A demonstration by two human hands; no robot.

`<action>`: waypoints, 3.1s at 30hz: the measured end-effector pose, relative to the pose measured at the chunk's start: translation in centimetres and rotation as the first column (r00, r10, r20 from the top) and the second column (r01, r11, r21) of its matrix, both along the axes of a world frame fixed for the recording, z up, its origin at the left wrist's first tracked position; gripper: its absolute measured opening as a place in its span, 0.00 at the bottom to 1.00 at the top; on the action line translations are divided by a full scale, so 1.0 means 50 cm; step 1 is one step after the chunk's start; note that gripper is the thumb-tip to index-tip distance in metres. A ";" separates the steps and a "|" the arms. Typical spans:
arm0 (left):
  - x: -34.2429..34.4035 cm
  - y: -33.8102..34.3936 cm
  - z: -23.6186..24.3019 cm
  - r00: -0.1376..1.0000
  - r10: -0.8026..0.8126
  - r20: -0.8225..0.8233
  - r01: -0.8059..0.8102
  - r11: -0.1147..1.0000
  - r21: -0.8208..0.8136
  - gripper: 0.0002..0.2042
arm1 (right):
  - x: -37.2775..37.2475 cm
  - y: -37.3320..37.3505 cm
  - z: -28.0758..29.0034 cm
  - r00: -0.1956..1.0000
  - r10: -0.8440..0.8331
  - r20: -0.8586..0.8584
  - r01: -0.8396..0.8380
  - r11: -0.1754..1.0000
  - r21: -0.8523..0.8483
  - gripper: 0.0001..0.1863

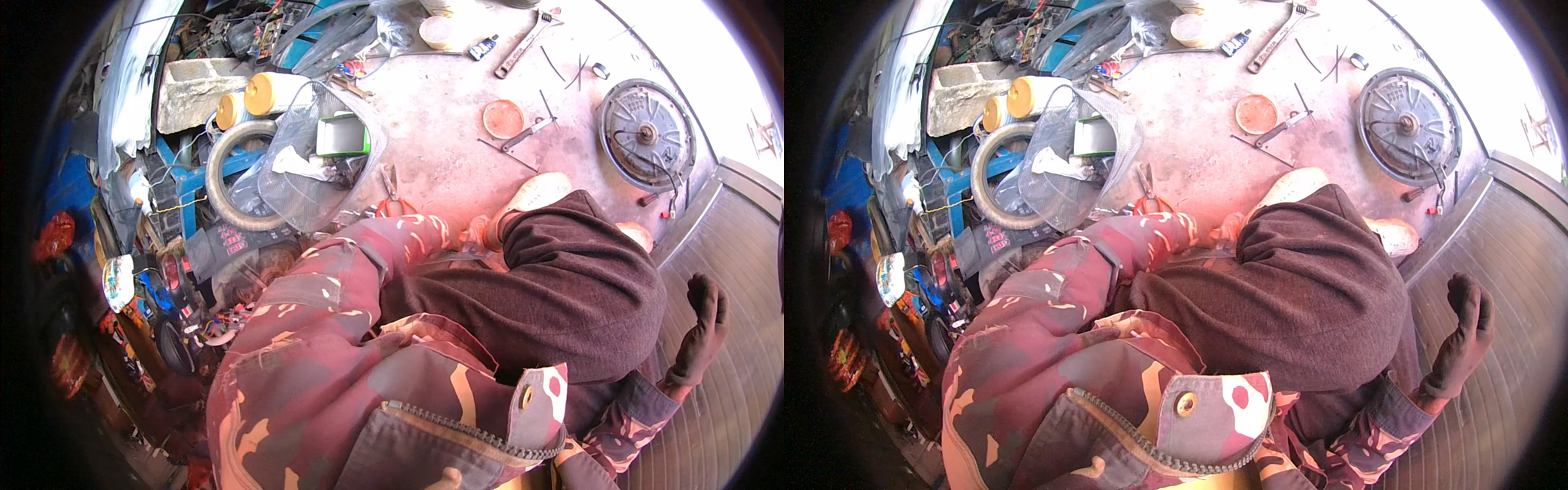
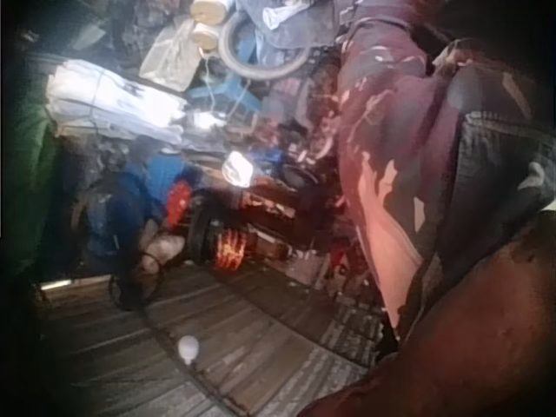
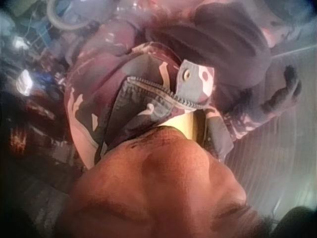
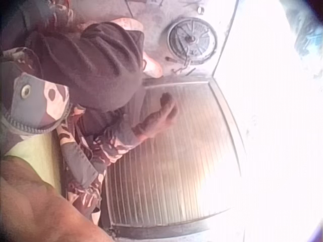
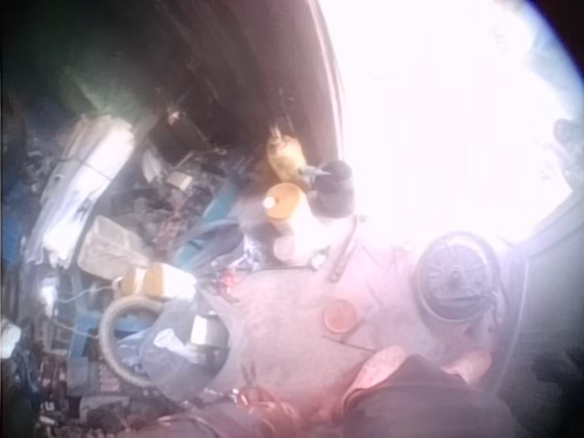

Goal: The person sits on the floor and uses a screwdriver to adjust components on a circular motor. They repeatedly tighten or loosen screws and manipulate wires attached to the motor throughout the clip.

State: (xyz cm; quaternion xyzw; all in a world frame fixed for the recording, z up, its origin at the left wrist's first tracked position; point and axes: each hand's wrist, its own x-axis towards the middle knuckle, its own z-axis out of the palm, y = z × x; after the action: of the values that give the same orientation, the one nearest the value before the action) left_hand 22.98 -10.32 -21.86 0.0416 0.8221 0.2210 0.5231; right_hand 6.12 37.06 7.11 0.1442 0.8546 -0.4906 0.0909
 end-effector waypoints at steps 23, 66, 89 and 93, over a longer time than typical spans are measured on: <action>0.084 -0.352 0.018 0.659 0.654 0.371 -0.661 0.739 -0.127 0.37 | -0.003 -0.004 -0.023 1.000 0.015 0.017 -0.013 0.993 -0.115 0.18; -0.277 0.031 -0.108 0.779 0.255 -0.573 -0.393 0.911 -0.129 0.15 | 0.016 -0.067 0.033 0.998 0.055 -0.015 -0.054 0.997 0.051 0.12; -0.262 -0.002 -0.120 0.829 0.080 -0.554 -0.290 0.908 -0.303 0.11 | 0.016 -0.077 0.030 0.999 0.048 0.001 -0.048 0.998 0.031 0.11; -0.259 -0.001 -0.133 0.904 -0.008 -0.428 -0.180 0.900 -0.397 0.12 | 0.016 -0.078 0.030 0.998 0.055 0.003 -0.055 0.998 0.031 0.11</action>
State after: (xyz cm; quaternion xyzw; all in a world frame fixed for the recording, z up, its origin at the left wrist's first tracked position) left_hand 10.05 -10.35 -28.50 -0.0648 0.9442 0.0449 0.3198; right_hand 6.91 33.14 8.60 0.1223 0.8658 -0.4743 0.1029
